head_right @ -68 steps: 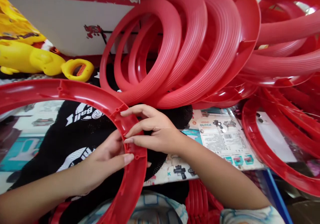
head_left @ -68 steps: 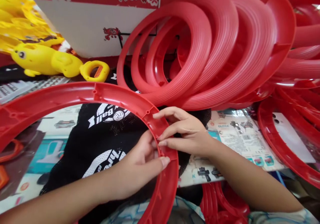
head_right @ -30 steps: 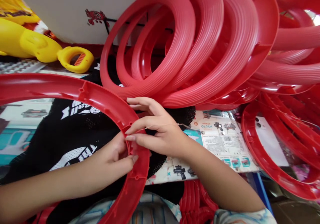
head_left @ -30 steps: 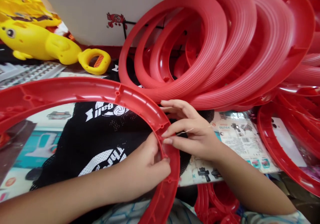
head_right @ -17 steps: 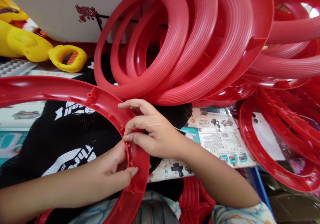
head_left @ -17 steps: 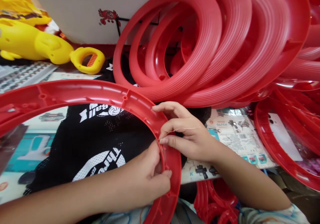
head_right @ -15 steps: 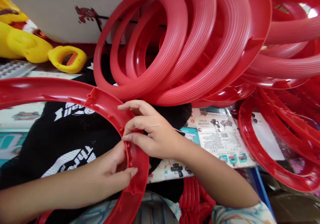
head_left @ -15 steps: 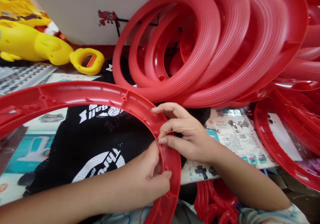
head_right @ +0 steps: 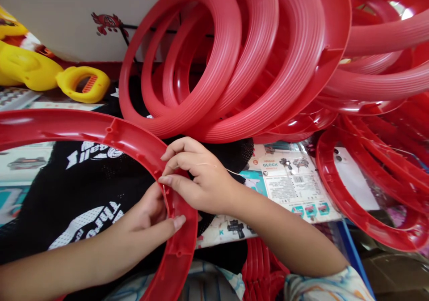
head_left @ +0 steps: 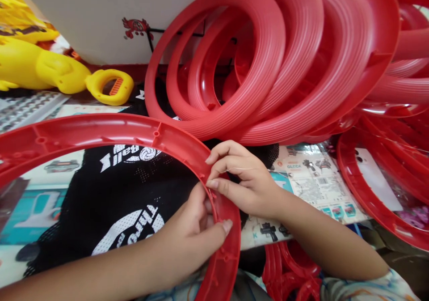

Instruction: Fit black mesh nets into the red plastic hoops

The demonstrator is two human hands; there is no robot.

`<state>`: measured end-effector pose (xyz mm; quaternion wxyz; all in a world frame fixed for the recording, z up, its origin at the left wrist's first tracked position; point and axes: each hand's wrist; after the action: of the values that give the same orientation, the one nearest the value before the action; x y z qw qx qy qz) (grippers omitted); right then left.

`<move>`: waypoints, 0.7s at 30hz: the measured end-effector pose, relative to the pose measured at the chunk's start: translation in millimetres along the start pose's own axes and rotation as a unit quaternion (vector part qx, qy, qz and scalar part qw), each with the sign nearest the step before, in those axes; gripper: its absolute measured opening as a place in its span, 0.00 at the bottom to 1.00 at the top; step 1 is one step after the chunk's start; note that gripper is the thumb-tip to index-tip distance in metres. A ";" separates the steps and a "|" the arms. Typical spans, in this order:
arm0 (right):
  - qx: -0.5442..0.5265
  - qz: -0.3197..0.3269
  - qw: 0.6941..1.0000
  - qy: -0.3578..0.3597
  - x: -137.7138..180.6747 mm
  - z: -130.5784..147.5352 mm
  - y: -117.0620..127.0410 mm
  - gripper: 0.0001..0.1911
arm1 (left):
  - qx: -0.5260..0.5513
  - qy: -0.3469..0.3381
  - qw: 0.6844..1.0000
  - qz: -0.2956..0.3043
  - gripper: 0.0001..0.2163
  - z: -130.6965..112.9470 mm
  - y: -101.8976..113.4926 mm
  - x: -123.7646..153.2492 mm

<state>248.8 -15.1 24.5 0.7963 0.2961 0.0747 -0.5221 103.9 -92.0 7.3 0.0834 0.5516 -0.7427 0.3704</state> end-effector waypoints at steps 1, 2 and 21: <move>0.001 -0.002 1.000 0.005 0.1 0.1 -0.8 0.03 | -0.016 -0.001 1.000 -0.006 0.20 0.8 0.7 0.3; 0.001 -0.003 1.000 0.009 0.2 0.3 -1.5 0.03 | -0.034 0.000 0.999 -0.010 0.21 1.8 1.7 0.5; -0.034 0.048 0.998 -0.007 -2.3 -0.1 5.1 0.02 | -0.073 -0.006 0.997 -0.013 0.21 4.5 4.0 -0.3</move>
<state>252.3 -11.8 27.4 0.8306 0.2686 0.0724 -0.4824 101.7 -94.2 2.1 0.1239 0.5557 -0.7612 0.3105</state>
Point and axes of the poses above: each hand's wrist, its own x-axis away from the middle knuckle, its own y-axis out of the back of the hand, z = x × y, and after that the axes turned 12 degrees about -z, right-handed
